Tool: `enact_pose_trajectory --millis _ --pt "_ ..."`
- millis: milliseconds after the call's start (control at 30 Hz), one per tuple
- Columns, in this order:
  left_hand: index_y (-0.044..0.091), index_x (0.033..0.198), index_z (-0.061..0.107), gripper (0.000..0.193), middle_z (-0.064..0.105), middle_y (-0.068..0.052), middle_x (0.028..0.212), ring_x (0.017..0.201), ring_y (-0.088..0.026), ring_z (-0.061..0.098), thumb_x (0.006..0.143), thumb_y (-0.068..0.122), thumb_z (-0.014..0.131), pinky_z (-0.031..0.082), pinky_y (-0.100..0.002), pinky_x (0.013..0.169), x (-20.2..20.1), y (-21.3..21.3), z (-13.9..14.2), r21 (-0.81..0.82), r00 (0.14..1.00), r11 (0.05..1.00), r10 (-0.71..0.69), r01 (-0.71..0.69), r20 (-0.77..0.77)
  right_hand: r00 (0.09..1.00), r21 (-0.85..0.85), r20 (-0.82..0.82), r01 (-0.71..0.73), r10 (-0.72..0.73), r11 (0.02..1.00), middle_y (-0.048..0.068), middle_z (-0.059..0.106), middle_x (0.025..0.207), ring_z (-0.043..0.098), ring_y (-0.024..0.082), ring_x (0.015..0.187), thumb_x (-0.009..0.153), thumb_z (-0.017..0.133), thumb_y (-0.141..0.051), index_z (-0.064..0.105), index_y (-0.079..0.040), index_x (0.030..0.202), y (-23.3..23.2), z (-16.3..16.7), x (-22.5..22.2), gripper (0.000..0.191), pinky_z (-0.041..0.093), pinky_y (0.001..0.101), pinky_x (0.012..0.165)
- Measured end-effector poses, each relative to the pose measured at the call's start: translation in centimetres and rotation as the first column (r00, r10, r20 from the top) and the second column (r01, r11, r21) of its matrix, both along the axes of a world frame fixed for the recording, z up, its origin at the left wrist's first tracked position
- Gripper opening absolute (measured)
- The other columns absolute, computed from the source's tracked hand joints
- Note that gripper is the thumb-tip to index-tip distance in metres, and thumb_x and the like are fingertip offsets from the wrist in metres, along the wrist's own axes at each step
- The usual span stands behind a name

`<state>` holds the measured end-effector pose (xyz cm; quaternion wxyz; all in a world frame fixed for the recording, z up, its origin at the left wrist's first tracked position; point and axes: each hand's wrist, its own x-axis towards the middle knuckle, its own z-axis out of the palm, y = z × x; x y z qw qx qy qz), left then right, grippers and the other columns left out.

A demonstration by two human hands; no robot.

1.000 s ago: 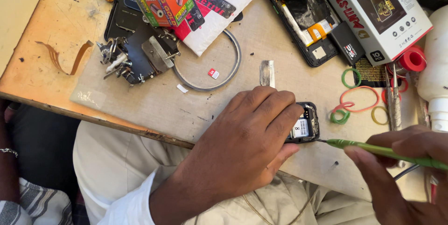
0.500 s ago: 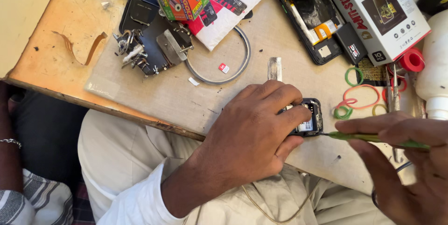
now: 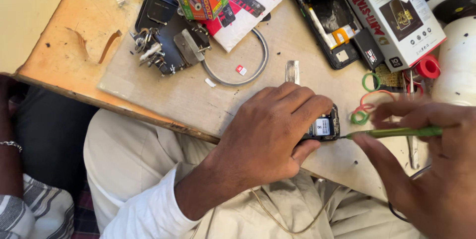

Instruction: The person repairs a disassembled smartphone at a cluttered workbench, using a green pry tool to work around the phone's frame and internal components. They briefly handle and test a feature phone, then pick up a smartphone and interact with its screen before setting it down.

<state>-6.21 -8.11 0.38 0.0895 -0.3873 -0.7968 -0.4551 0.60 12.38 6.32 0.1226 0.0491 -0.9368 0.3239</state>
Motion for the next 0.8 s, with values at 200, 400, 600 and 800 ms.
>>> enact_pose_trajectory --millis 200,400,600,800 --pt "0.010 0.123 0.059 0.053 0.064 -0.007 0.111 0.111 -0.028 0.062 0.078 0.023 0.083 0.049 -0.043 0.095 0.1 -0.2 0.1 0.019 1.000 1.000 0.008 -0.008 0.003 0.949 0.112 0.166 0.252 -0.268 0.961 0.025 0.070 0.089 0.074 0.029 0.072 0.086 0.075 0.003 0.046 0.009 0.103 -0.3 0.2 -0.3 0.035 0.059 0.0384 0.071" --pt "0.010 0.122 0.059 0.055 0.064 -0.007 0.109 0.109 -0.029 0.062 0.076 0.023 0.085 0.050 -0.043 0.094 0.0 -0.2 0.2 0.012 1.000 1.000 0.013 -0.013 -0.001 0.994 -0.086 0.012 -0.104 0.105 0.991 0.021 0.069 0.108 0.074 0.021 0.095 0.085 0.065 0.007 0.037 0.010 0.105 0.0 0.7 -0.2 0.034 0.062 0.0313 0.083" --pt "0.009 0.121 0.059 0.054 0.064 -0.007 0.108 0.108 -0.029 0.063 0.075 0.022 0.085 0.050 -0.042 0.093 0.1 -0.2 0.2 0.005 1.000 1.000 0.013 -0.013 0.017 0.997 -0.034 0.081 0.016 -0.013 0.999 0.022 0.067 0.104 0.072 0.024 0.091 0.083 0.072 0.000 0.039 0.008 0.105 0.4 0.2 0.2 0.040 0.060 0.0335 0.081" --pt "0.009 0.120 0.060 0.053 0.065 -0.007 0.111 0.112 -0.028 0.063 0.076 0.024 0.085 0.050 -0.042 0.095 0.1 -0.2 0.1 -0.015 1.000 1.000 0.016 -0.016 0.016 0.989 -0.101 0.029 0.146 -0.144 0.984 0.022 0.070 0.095 0.074 0.022 0.091 0.086 0.073 0.008 0.040 0.007 0.109 1.0 -0.2 0.3 0.040 0.061 0.0305 0.079"
